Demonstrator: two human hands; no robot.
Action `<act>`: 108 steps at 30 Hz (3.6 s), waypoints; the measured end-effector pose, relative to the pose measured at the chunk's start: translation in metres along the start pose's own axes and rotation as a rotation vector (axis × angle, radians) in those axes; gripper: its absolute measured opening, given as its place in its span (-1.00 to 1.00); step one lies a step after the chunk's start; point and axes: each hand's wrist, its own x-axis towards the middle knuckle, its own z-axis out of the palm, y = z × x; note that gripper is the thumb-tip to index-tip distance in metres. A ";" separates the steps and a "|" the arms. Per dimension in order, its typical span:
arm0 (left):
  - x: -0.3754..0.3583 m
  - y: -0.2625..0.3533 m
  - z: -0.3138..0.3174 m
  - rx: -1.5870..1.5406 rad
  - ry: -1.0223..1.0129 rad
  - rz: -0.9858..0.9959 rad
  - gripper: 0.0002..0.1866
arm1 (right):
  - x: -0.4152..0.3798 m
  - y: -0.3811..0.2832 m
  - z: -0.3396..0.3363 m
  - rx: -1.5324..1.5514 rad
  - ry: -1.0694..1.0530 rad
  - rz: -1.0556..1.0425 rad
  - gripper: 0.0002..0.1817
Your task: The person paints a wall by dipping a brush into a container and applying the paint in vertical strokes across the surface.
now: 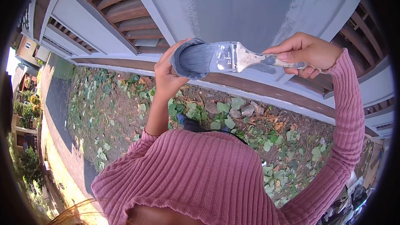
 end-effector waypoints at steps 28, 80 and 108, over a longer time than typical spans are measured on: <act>-0.092 -0.012 -0.045 0.101 0.028 -0.431 -0.40 | 0.186 0.020 0.116 0.894 -0.161 -0.667 -0.76; -0.125 -0.004 -0.079 0.147 0.111 -0.480 -0.43 | 0.222 -0.066 0.108 1.110 0.285 -0.577 -0.85; -0.119 -0.002 -0.081 0.149 0.150 -0.463 -0.47 | 0.215 -0.150 0.080 1.113 0.188 -0.873 -0.86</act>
